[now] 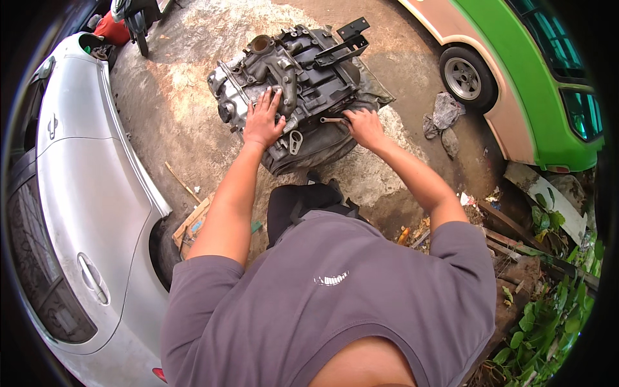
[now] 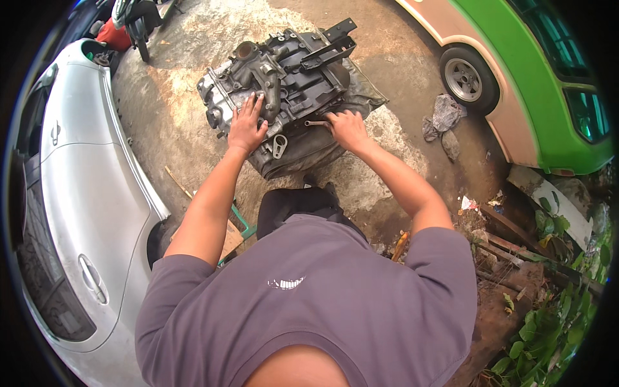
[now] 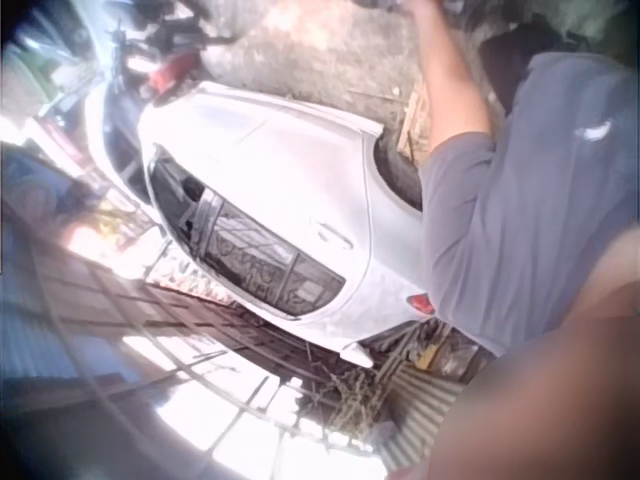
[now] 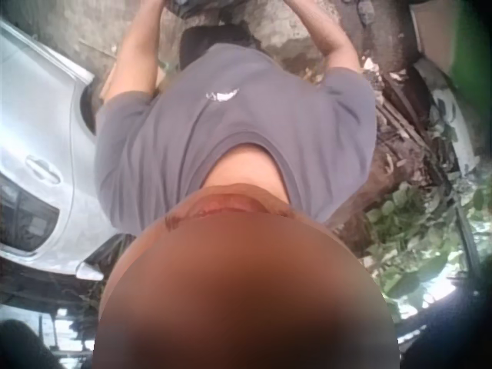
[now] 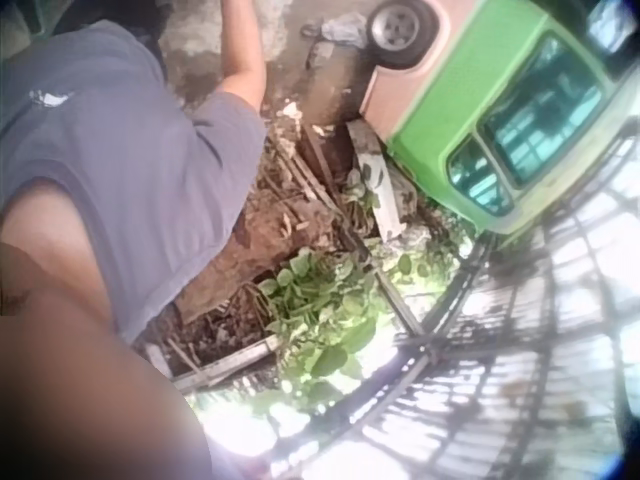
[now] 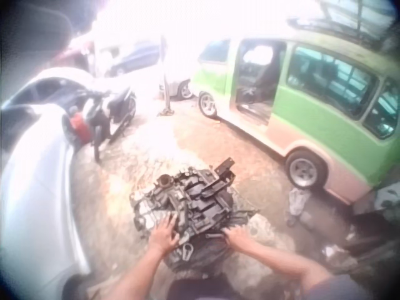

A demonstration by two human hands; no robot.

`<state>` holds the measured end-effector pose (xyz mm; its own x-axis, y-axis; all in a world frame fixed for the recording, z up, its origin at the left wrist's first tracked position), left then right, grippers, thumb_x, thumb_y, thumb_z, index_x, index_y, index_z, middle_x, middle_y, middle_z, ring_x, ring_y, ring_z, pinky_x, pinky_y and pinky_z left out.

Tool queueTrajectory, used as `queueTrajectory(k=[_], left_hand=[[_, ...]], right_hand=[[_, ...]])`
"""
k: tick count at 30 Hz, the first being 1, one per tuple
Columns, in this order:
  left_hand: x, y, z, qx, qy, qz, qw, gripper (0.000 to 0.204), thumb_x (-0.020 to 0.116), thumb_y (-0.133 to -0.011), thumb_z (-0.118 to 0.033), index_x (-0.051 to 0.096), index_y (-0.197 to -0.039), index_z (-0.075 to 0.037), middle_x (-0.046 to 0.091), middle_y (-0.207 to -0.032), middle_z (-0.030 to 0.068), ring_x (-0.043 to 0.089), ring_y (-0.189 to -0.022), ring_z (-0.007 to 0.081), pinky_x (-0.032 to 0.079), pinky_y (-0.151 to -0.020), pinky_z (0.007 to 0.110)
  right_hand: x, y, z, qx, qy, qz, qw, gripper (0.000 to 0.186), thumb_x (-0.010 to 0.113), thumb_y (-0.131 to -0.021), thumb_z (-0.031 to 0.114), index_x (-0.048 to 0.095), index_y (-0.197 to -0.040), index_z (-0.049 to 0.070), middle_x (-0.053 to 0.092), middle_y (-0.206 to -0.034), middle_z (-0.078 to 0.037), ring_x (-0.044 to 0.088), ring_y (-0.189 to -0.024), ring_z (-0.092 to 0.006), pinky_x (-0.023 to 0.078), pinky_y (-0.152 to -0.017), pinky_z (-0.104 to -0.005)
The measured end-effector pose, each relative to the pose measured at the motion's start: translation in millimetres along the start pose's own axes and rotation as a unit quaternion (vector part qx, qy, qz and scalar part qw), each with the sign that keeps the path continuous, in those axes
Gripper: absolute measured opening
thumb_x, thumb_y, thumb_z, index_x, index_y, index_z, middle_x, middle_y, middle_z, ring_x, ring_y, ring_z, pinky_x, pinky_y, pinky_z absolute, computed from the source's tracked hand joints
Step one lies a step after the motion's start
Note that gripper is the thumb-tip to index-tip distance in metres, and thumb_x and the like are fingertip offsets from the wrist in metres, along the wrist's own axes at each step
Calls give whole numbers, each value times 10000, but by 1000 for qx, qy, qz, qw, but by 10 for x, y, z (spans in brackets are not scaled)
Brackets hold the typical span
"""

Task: The person uses a wrench to loosen and remove bolts from a car engine block resting on a cloth on the ground. They repeatedly reposition the wrench and hands to access different bolt locations while stabilizing the engine with the other hand.

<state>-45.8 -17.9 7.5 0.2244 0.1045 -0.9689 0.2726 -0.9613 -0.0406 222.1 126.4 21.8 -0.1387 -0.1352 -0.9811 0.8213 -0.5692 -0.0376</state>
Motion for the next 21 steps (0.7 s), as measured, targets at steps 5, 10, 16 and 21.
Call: queueTrajectory(k=[5, 10, 16, 21], left_hand=[[15, -1, -7, -8, -6, 19, 1000, 768, 514, -896, -407, 163, -1559, -246, 181, -1614, 92, 220, -1472, 271, 140, -1199, 495], [9, -11, -12, -5, -14, 26, 1000, 773, 511, -894, -402, 162, -1559, -222, 187, -1610, 102, 215, -1473, 272, 140, -1198, 496], [-13, -10, -21, 7, -10, 7, 1000, 762, 523, -871, -328, 211, -1548, -172, 233, -1590, 127, 246, -1458, 299, 174, -1191, 482], [-6, -18, -20, 4, 2, 9, 1000, 762, 524, -860, -322, 227, -1545, -168, 250, -1583, 132, 266, -1449, 306, 173, -1190, 481]], right_hand=[[946, 383, -71, 316, -495, 16, 810, 189, 612, -971, 212, 639, -1069, 53, 639, -876, -41, 565, -865, -151, 429, -803, -263], [1696, 332, 243, 363, -634, 39, 682, 153, 562, -978, 131, 588, -1096, 37, 612, -872, -20, 544, -828, -118, 427, -774, -266], [1766, 201, 495, 395, -671, 44, 626, 226, 561, -988, 268, 596, -992, 45, 534, -783, -3, 475, -744, -105, 395, -685, -271], [1757, 166, 532, 371, -639, 40, 673, 301, 586, -983, 320, 599, -922, 26, 494, -768, -5, 435, -744, -113, 380, -690, -289]])
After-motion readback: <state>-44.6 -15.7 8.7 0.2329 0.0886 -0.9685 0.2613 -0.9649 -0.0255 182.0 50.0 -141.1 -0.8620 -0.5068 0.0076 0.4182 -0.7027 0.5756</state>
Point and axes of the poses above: each hand's wrist, its own y-axis away from the middle knuckle, its own x-axis out of the palm, z = x × y, the point moved 1 cm from there along -y, towards the middle knuckle
